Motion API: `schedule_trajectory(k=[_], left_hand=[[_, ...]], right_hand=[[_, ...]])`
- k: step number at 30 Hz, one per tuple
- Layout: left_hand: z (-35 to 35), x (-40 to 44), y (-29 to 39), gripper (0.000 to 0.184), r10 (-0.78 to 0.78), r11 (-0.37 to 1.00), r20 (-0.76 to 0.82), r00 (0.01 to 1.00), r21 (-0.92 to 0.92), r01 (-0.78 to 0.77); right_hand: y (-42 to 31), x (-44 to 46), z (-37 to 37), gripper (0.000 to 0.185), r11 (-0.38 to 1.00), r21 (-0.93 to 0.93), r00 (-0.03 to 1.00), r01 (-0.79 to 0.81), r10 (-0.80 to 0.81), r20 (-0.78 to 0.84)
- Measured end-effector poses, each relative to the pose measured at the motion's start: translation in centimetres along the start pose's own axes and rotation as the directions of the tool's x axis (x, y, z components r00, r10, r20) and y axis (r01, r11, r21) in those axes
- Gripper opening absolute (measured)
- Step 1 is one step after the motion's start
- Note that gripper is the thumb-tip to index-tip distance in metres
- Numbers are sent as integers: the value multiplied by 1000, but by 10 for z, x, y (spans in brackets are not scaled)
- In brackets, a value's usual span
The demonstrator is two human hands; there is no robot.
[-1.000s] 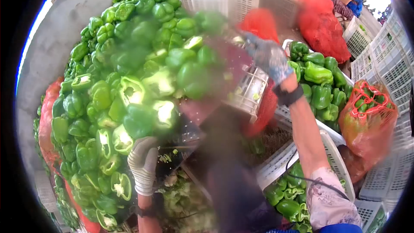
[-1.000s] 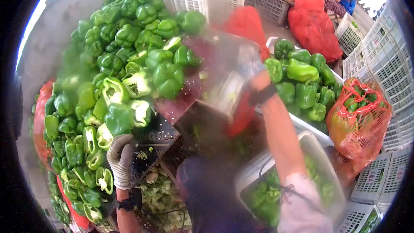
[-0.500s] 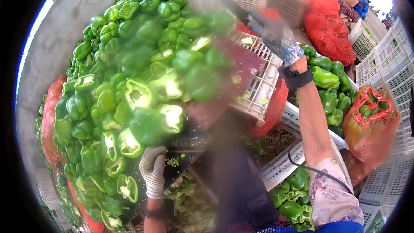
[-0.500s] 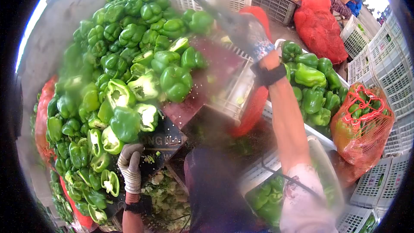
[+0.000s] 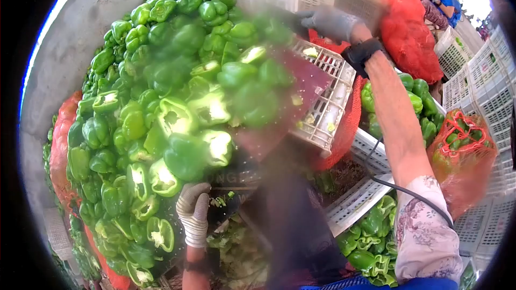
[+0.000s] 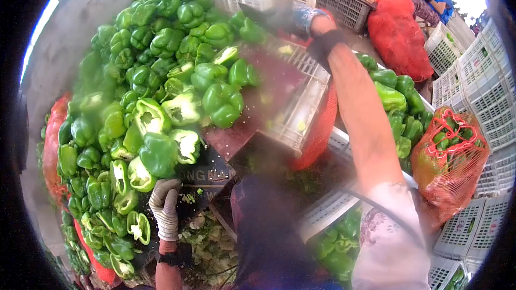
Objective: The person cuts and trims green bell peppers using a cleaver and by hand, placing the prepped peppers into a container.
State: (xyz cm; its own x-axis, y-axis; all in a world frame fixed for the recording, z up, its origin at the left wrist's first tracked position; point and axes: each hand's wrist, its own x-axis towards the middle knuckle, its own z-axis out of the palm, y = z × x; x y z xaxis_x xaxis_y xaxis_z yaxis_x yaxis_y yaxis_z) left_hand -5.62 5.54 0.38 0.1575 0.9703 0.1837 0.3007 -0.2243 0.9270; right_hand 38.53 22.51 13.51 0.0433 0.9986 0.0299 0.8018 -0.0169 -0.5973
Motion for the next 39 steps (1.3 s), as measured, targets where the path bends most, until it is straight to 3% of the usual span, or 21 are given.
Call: schedule_trajectory(k=[3,7,10,12,14,15,17,18,20,23,25,27,28,30,31,33,35,37,39], left_hand=[[-3,1,-5,17,20,1000,11,1000,24,-20],[-3,0,-3,17,-4,1000,17,1000,6,4],[-2,1,-2,17,17,1000,12,1000,26,-17],[-1,1,0,17,13,999,7,1000,30,-13],[-1,1,1,17,19,999,11,1000,32,-20],[0,1,1,17,26,999,10,1000,31,-26],[-2,2,-1,17,22,998,11,1000,54,-23],[-3,0,-3,17,10,998,12,1000,68,-10],[-4,1,-5,17,49,994,10,999,97,-50],[-2,0,-3,18,29,999,2,1000,45,-29],[-3,-1,-2,18,23,998,9,1000,58,-24],[-3,0,2,18,8,999,23,1000,33,-9],[-2,1,2,18,17,999,29,999,40,-18],[-6,1,2,18,33,997,24,999,69,-35],[-5,-1,6,17,13,999,23,1000,47,-14],[-3,-1,3,17,21,1000,6,1000,-9,-21],[-4,-2,1,17,12,999,22,1000,-34,-11],[-7,-2,1,17,8,999,29,1000,-40,-7],[-9,-6,-4,17,29,998,25,999,-47,-28]], right_hand=[[-2,-6,-2,45,998,60,999,6,-3,-40],[42,12,14,45,995,34,965,96,-85,-250],[13,-7,6,45,993,41,924,110,-87,-373],[77,36,20,45,880,-192,751,434,-471,-463],[121,57,55,45,735,-403,577,546,-678,-456],[117,52,72,45,694,-489,540,528,-719,-437],[103,42,77,44,830,-388,767,401,-535,-354],[66,23,55,44,952,-218,942,215,-261,-210],[34,13,40,43,987,-160,999,-32,36,23],[24,36,25,39,932,-361,984,-19,82,160],[41,53,24,36,870,-456,969,188,-87,233],[50,48,37,35,855,-468,974,224,-172,150],[55,36,44,36,883,-438,984,166,-176,18],[42,27,45,36,925,-373,992,69,-104,-72],[37,26,43,36,937,-349,999,11,-23,-30],[48,42,42,37,926,-376,998,43,-24,54],[61,32,55,37,994,-101,998,-49,46,-38],[37,6,55,41,995,-103,997,-20,12,-75],[39,-7,64,45,950,-303,989,73,-108,-101]])
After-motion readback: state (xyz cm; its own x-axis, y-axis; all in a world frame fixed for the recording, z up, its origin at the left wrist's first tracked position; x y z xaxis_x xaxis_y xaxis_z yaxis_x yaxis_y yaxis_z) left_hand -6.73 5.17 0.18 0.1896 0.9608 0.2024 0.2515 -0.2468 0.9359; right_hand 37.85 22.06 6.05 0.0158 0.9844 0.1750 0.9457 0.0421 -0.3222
